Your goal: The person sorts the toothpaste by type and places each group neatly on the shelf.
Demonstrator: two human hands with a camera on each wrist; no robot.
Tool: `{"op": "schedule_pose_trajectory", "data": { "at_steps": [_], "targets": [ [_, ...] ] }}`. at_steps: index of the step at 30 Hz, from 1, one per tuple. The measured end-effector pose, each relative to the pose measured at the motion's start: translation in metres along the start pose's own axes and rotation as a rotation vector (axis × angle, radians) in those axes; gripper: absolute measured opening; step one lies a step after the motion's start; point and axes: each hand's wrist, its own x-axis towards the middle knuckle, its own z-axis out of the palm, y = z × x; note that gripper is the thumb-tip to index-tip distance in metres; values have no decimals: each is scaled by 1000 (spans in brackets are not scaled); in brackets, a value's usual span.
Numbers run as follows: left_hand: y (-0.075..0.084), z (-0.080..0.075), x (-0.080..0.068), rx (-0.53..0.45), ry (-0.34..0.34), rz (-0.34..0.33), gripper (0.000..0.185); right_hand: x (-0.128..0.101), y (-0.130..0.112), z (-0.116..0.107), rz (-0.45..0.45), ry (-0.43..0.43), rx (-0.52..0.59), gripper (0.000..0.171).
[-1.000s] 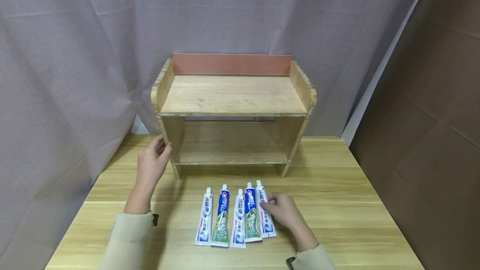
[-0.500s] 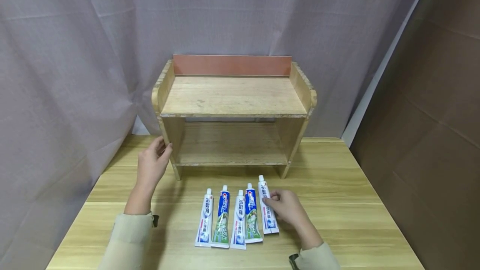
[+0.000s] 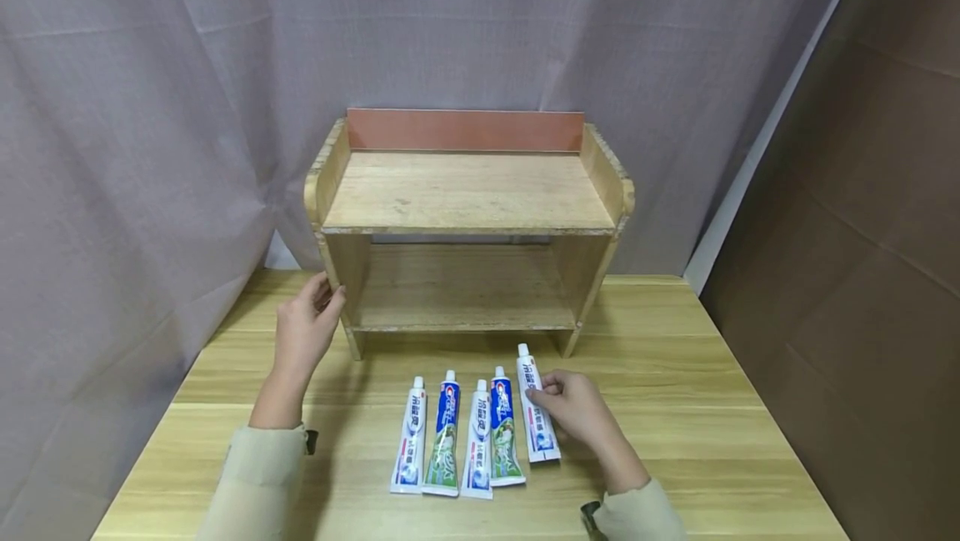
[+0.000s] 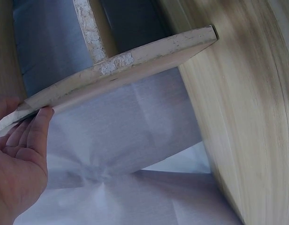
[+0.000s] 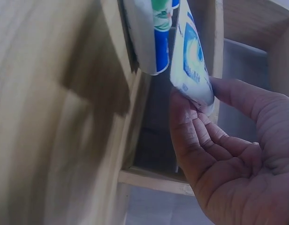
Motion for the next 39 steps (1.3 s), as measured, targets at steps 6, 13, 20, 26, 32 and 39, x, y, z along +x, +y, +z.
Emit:
{"op": "schedule_pose_trajectory", "data": {
  "at_steps": [6,13,20,26,32,39],
  "targets": [
    [0,1,1,-1,11,23,33,2,-4,-5,-25,12,-15,23],
    [0,2,2,1,36,37,31,3,-12,-11,-28,17,-9,22],
    [-1,1,2,8,29,26,31,2,-19,-14,-40,-2,54,20],
    [-1,0,1,6,25,21,32,1,-27,-18,-64,3,71,20],
    [-1,1,1,-1,15,11,32,1,-31,-25,-51,7,72,22],
    [-1,2,1,13,18,14,31,3,-36,-31,-72,31,51,24]
  ]
}}
